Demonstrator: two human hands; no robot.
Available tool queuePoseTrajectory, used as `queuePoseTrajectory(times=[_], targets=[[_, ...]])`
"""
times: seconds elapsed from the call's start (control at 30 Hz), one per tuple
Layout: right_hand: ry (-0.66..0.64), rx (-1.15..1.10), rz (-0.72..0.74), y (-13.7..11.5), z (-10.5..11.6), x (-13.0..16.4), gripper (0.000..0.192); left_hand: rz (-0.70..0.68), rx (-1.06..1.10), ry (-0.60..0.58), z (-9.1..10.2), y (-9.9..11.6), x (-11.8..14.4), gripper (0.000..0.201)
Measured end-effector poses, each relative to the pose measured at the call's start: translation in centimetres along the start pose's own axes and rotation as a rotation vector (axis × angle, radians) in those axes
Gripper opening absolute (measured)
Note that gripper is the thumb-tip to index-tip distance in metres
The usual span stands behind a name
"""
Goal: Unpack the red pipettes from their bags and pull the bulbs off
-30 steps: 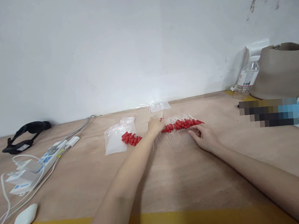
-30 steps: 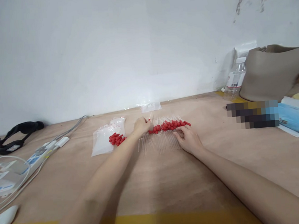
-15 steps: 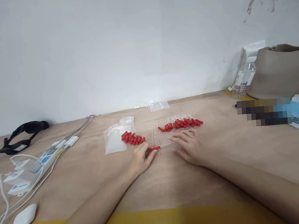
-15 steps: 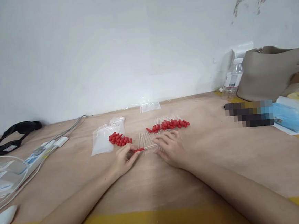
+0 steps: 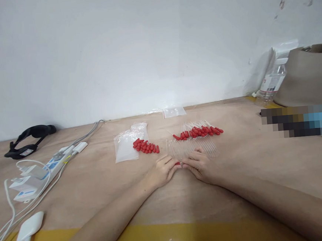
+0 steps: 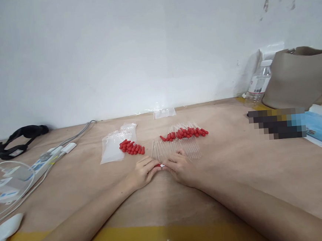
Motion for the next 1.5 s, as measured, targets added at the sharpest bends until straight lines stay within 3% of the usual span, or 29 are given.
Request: queuePoseTrajectory(times=[0.27,0.67,0.77,0.9,1.07,1.23,1.4,1.5], targets=[[-0.045,0.048,0.074,-0.6,0.9,0.2,0.023,-0.037,-0.07,-0.067,-0.4,0.0,0.4,0.023],[-0.055,0.214,0.298,-1.5,2.7,1.2,0.022,-0.052,-0.048,-0.047,0.4,0.0,1.1,0.022],[-0.023,0.217,0.164,0.5,3.8,1.8,0.023,0.036,-0.032,0.036,1.5,-1.3,1.4,0.019],[0.095,0.341,-0.176,4.4,5.3,2.6,0.019,0.213,0.033,0.164,3.4,-3.7,1.0,0.016],[0.038,0.369,-0.408,7.1,4.3,3.6,0.025,0.521,-0.02,0.306,5.8,-7.2,-0.1,0.023],[0.033,0.324,-0.5,7.4,3.7,3.9,0.02,0.685,-0.055,0.272,6.0,-9.7,-0.6,0.025],[0.022,0.343,-0.482,7.2,3.4,3.6,0.018,0.644,-0.123,0.245,5.1,-10.1,-0.8,0.011],[0.021,0.357,-0.46,6.9,3.3,3.4,0.018,0.599,-0.152,0.26,5.2,-9.6,-0.8,0.015]])
Point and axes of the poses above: each hand's wrist, its own x-axis away from the middle knuckle, its own z-axis out of the back of the hand, y = z × x, the point moved 5 cm from there along -x, towards the middle knuckle, and after that the axes turned 14 degrees about z, right-handed, at the moved point
